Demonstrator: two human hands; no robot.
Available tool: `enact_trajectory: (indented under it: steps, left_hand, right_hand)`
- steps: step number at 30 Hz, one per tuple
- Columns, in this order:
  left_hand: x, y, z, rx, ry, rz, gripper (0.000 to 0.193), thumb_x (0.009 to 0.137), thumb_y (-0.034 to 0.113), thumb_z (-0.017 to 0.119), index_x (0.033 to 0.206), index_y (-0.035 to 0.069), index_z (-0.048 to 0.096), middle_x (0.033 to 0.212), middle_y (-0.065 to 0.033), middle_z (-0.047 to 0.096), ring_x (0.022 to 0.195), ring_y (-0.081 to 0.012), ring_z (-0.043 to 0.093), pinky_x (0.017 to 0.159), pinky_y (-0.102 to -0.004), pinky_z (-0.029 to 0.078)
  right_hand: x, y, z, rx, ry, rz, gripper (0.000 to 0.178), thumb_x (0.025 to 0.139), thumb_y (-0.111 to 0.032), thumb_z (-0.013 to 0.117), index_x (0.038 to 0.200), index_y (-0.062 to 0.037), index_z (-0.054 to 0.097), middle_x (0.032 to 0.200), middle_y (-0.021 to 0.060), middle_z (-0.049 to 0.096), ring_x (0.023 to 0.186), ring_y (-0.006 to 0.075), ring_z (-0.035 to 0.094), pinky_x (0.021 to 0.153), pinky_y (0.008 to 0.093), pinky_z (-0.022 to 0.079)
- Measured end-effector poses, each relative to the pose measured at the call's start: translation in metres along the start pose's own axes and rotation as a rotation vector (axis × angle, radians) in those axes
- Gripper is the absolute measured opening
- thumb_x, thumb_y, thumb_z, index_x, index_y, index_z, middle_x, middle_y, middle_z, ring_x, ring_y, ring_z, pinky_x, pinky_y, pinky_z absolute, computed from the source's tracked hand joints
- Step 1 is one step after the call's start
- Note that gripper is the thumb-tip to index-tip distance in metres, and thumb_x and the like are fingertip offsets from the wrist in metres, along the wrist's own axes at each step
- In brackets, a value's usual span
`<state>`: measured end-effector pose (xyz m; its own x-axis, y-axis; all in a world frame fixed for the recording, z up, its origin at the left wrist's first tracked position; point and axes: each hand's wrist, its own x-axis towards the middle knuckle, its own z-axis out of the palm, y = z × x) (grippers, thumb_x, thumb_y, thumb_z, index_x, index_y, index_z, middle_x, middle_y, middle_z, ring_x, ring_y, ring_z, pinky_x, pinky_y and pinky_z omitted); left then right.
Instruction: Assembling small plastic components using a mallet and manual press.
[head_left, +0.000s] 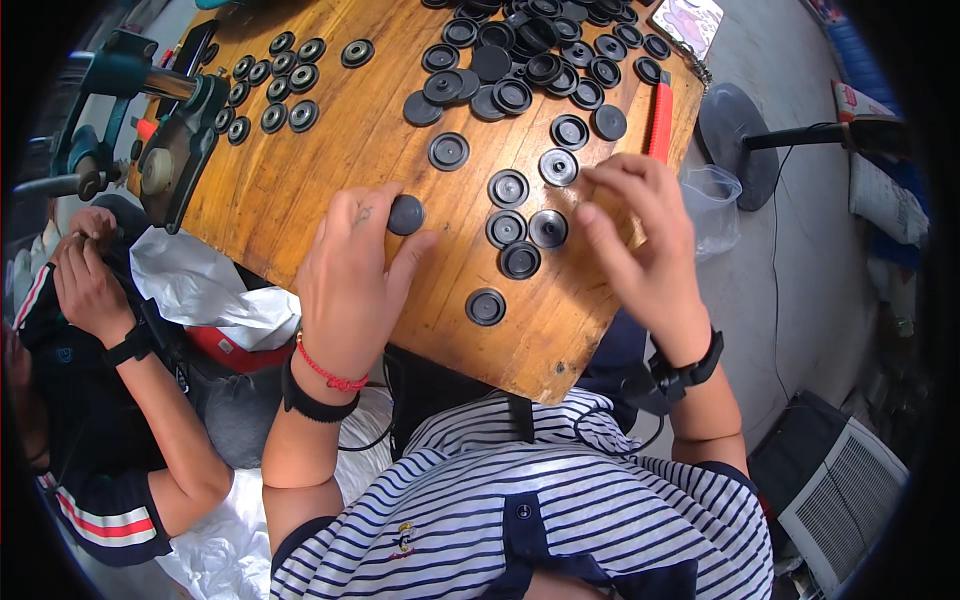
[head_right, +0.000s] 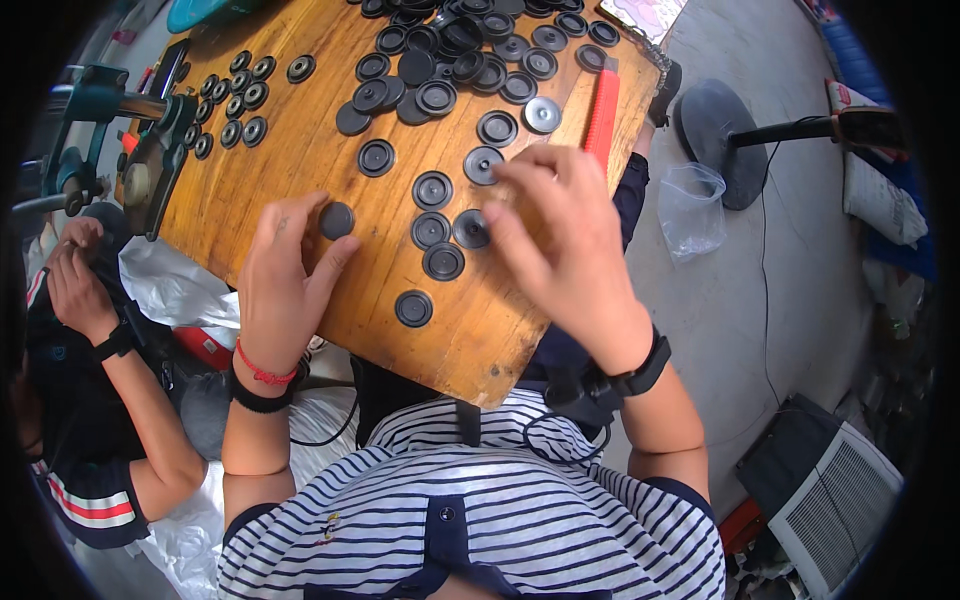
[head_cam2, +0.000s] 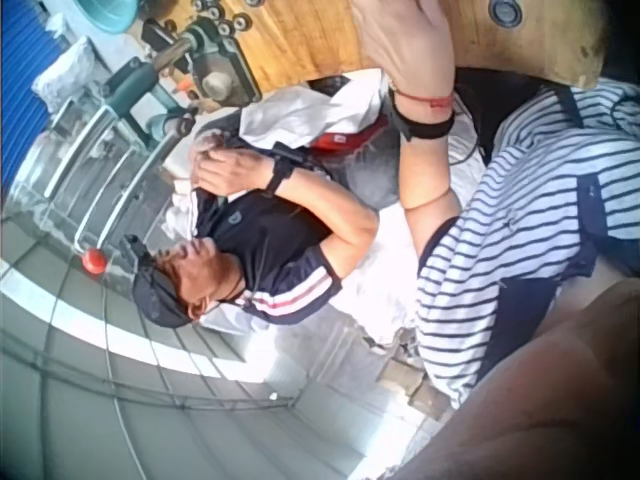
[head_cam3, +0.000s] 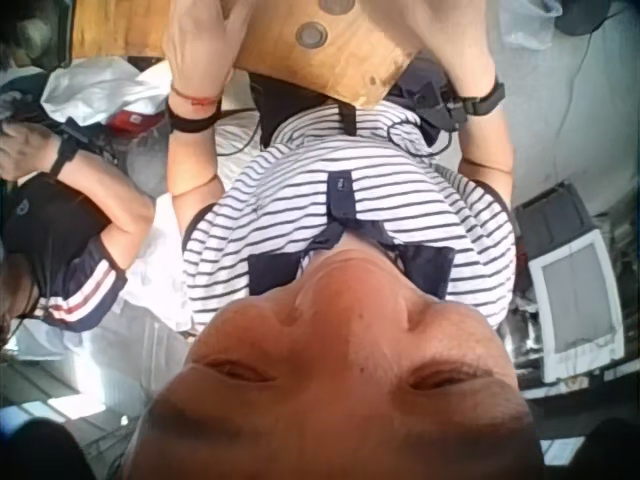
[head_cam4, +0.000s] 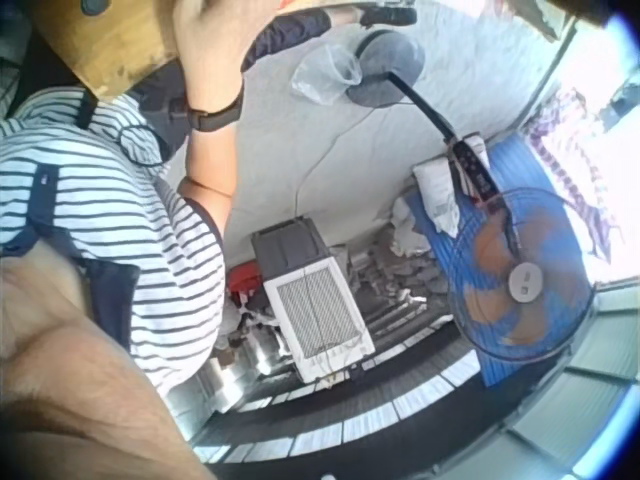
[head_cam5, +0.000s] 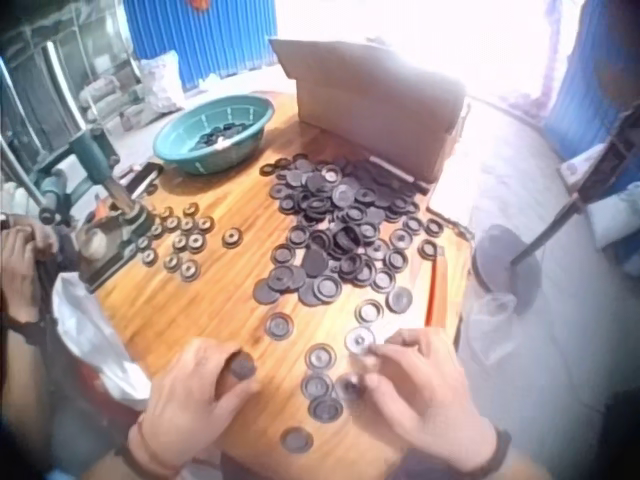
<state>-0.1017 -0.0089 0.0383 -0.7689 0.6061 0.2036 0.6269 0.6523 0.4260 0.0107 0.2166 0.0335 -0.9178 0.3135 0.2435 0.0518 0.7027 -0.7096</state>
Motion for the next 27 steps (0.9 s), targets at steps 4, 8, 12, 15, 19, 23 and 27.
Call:
enact_trajectory:
  steps: [4,8,12,15,19,23,27]
  left_hand:
    - [0.003,-0.009,0.007,0.016,-0.053,0.080,0.026,0.081,0.013,0.073,0.100,0.000,0.059,0.096,-0.0116,0.059,0.071,-0.0249,0.060,0.065,-0.0322,0.048]
    - [-0.012,-0.005,0.008,-0.136,-0.165,-0.095,0.019,0.080,0.003,0.070,0.096,0.000,0.059,0.096,-0.0124,0.059,0.075,-0.0251,0.061,0.065,-0.0332,0.049]
    - [-0.032,0.000,0.008,-0.240,-0.161,0.067,0.017,0.081,-0.002,0.066,0.097,-0.001,0.062,0.099,-0.0125,0.059,0.077,-0.0263,0.062,0.067,-0.0311,0.049]
    - [-0.047,0.004,0.001,-0.352,-0.235,0.081,0.020,0.081,-0.003,0.064,0.101,-0.001,0.064,0.107,-0.0132,0.058,0.081,-0.0266,0.062,0.069,-0.0289,0.050]
    - [-0.052,0.000,-0.001,-0.475,-0.171,-0.173,0.019,0.081,-0.002,0.065,0.100,-0.001,0.064,0.112,-0.0141,0.058,0.086,-0.0259,0.061,0.073,-0.0297,0.050]
    - [-0.038,0.003,0.002,-0.274,-0.153,-0.075,0.020,0.082,0.003,0.066,0.101,0.000,0.064,0.110,-0.0130,0.058,0.092,-0.0273,0.060,0.080,-0.0335,0.049]
    - [-0.024,0.009,0.004,-0.231,-0.165,0.048,0.024,0.082,0.006,0.067,0.105,0.000,0.063,0.111,-0.0130,0.059,0.097,-0.0291,0.059,0.085,-0.0357,0.048]
  right_hand:
    - [-0.026,-0.014,0.022,-0.268,-0.083,-0.317,0.033,0.069,-0.015,0.075,0.099,-0.0053,0.066,0.110,0.0109,0.055,0.103,0.0303,0.051,0.083,0.0407,0.042]
    - [-0.045,-0.016,0.019,-0.172,-0.236,-0.345,0.035,0.070,-0.016,0.075,0.102,-0.0052,0.065,0.110,0.0109,0.055,0.103,0.0299,0.052,0.084,0.0402,0.042]
    - [-0.033,-0.010,0.011,-0.077,-0.171,-0.240,0.034,0.076,-0.012,0.072,0.108,-0.0043,0.061,0.104,0.0118,0.056,0.093,0.0287,0.055,0.079,0.0377,0.044]
    - [-0.021,-0.003,0.009,-0.199,-0.136,-0.191,0.032,0.077,-0.010,0.070,0.106,-0.0031,0.060,0.099,0.0121,0.056,0.089,0.0292,0.055,0.077,0.0374,0.045]
    - [-0.010,-0.004,0.010,-0.252,-0.162,-0.189,0.032,0.078,-0.010,0.070,0.107,-0.0029,0.060,0.095,0.0119,0.055,0.088,0.0297,0.055,0.076,0.0384,0.045]
    - [-0.007,-0.006,0.012,-0.253,-0.135,-0.176,0.031,0.078,-0.012,0.070,0.107,-0.0033,0.061,0.093,0.0122,0.054,0.087,0.0301,0.055,0.076,0.0387,0.046]
    - [-0.016,-0.016,0.015,-0.243,-0.222,-0.172,0.029,0.078,-0.011,0.069,0.105,-0.0025,0.061,0.092,0.0120,0.055,0.087,0.0303,0.056,0.074,0.0388,0.047]
